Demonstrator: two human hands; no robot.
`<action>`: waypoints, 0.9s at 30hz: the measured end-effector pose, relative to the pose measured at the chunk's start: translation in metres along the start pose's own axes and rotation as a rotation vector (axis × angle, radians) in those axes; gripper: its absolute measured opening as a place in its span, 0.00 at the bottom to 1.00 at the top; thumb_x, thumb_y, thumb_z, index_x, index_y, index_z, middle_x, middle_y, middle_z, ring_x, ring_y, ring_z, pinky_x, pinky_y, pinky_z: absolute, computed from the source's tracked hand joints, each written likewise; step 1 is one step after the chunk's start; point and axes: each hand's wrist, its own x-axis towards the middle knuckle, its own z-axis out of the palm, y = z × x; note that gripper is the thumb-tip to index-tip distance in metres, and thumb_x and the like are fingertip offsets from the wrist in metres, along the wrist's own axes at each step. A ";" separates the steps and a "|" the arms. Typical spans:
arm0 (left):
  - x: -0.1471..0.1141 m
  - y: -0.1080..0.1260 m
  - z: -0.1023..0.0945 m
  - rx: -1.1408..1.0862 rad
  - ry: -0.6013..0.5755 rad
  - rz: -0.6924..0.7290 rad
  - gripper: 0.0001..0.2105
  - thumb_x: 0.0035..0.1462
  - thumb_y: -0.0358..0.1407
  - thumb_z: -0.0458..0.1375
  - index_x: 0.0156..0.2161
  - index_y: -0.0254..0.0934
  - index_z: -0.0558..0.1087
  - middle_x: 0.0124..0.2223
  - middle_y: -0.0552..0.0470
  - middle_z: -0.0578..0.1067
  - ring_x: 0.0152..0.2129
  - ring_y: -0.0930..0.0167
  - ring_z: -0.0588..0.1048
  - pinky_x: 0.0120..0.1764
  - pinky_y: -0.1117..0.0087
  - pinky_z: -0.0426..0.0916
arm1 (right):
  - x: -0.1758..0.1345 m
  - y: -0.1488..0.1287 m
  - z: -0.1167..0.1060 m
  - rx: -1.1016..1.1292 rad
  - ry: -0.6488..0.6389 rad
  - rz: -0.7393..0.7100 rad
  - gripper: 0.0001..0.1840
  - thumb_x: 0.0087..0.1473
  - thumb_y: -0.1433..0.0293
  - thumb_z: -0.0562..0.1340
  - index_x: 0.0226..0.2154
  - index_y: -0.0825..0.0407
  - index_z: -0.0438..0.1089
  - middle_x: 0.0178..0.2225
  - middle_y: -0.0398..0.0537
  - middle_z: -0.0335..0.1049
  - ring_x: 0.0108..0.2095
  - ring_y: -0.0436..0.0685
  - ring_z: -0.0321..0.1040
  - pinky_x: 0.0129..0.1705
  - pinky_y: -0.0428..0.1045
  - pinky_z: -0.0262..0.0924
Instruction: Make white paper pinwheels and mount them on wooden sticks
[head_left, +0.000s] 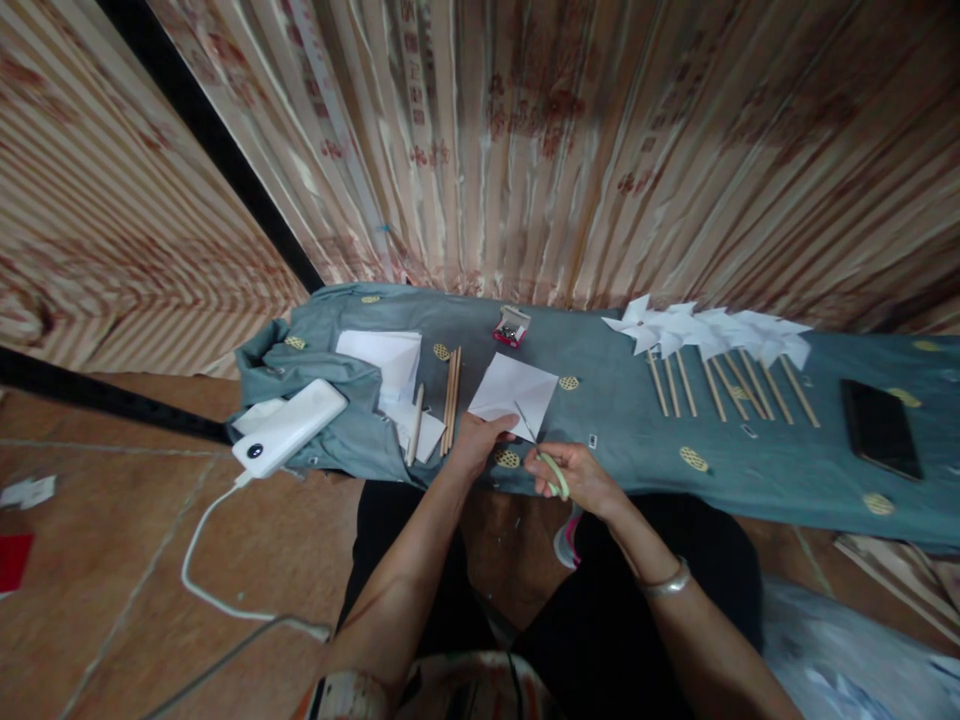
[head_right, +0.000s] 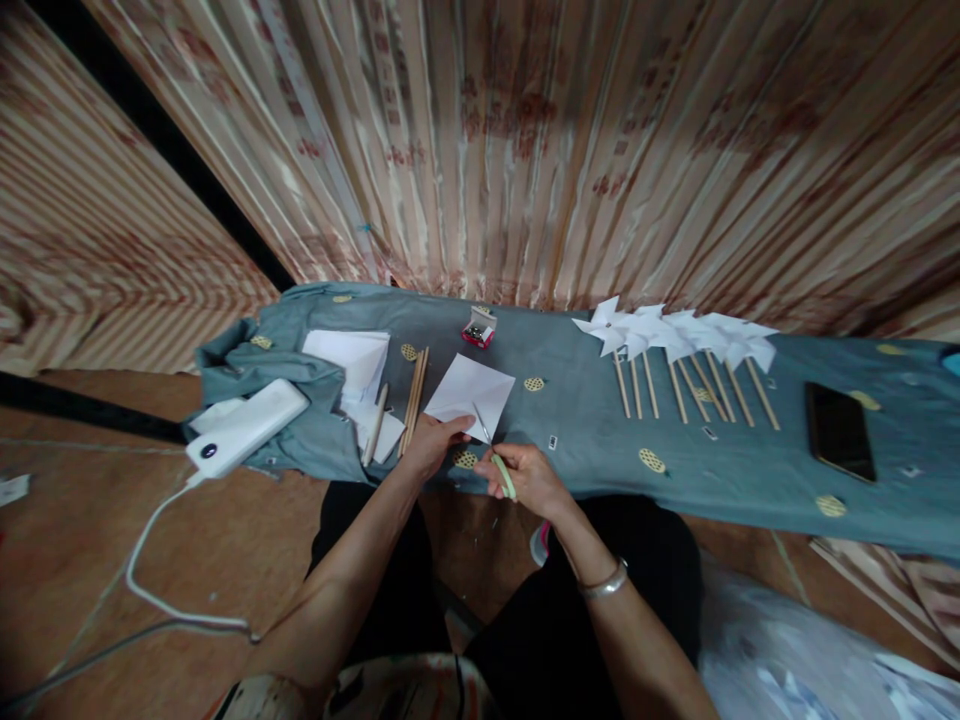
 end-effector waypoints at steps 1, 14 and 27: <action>0.000 0.000 0.000 0.000 -0.002 -0.001 0.13 0.29 0.34 0.72 0.24 0.32 0.76 0.27 0.50 0.77 0.22 0.72 0.72 0.25 0.72 0.69 | 0.000 0.000 0.000 0.003 0.000 0.002 0.26 0.34 0.48 0.71 0.24 0.54 0.71 0.15 0.40 0.67 0.15 0.46 0.60 0.14 0.41 0.48; 0.000 0.003 -0.001 -0.076 -0.017 0.006 0.17 0.28 0.34 0.71 0.28 0.33 0.75 0.32 0.50 0.78 0.25 0.73 0.73 0.24 0.74 0.67 | -0.007 -0.005 -0.007 -0.019 -0.112 0.037 0.26 0.34 0.50 0.73 0.26 0.54 0.71 0.18 0.40 0.69 0.18 0.46 0.63 0.19 0.42 0.53; 0.005 -0.002 0.003 0.125 0.036 0.116 0.06 0.37 0.34 0.63 0.23 0.34 0.73 0.25 0.53 0.75 0.18 0.75 0.69 0.20 0.76 0.62 | -0.039 -0.011 -0.063 -0.027 -0.059 0.007 0.31 0.35 0.47 0.72 0.34 0.54 0.72 0.24 0.45 0.73 0.23 0.48 0.65 0.27 0.45 0.59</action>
